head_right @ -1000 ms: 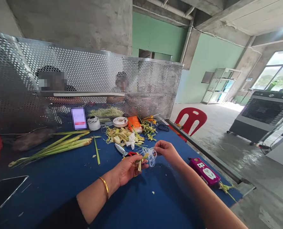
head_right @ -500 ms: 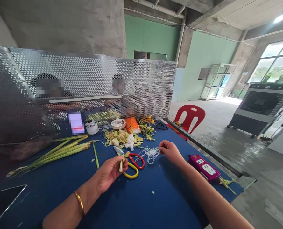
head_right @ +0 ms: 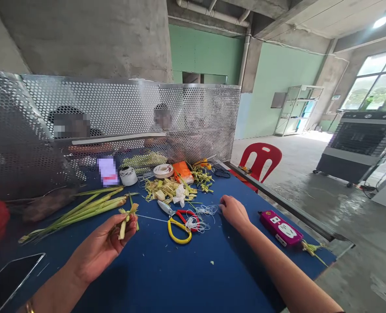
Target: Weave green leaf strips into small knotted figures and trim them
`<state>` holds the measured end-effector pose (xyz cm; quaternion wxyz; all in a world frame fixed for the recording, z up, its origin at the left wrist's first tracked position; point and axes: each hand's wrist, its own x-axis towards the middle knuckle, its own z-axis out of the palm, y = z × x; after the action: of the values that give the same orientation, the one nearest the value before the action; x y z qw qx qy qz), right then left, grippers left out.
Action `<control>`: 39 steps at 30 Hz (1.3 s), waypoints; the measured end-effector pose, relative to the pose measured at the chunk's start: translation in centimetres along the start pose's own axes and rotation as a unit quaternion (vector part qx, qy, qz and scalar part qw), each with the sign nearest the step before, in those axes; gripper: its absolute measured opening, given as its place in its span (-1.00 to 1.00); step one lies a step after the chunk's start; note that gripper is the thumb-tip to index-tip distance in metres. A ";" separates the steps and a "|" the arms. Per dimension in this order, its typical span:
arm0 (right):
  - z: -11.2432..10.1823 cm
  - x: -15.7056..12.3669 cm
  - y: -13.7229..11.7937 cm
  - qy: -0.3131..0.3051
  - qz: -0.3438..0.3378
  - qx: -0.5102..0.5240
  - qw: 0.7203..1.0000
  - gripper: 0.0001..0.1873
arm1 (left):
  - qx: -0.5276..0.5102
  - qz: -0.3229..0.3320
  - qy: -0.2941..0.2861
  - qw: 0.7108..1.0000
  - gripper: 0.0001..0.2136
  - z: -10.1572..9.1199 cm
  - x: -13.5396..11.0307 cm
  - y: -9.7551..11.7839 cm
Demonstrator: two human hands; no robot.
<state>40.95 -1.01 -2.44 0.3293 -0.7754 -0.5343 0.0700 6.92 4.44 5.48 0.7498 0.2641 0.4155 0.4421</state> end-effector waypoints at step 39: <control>2.5 1.2 -4.4 -0.125 -0.238 -0.119 0.956 -0.69 | -0.131 0.053 0.039 0.989 -0.80 -0.5 2.9 -2.0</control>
<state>36.86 2.09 -1.54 0.1719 -0.6442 -0.7450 0.0216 8.17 6.09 2.55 0.7369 0.1679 0.3682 0.5416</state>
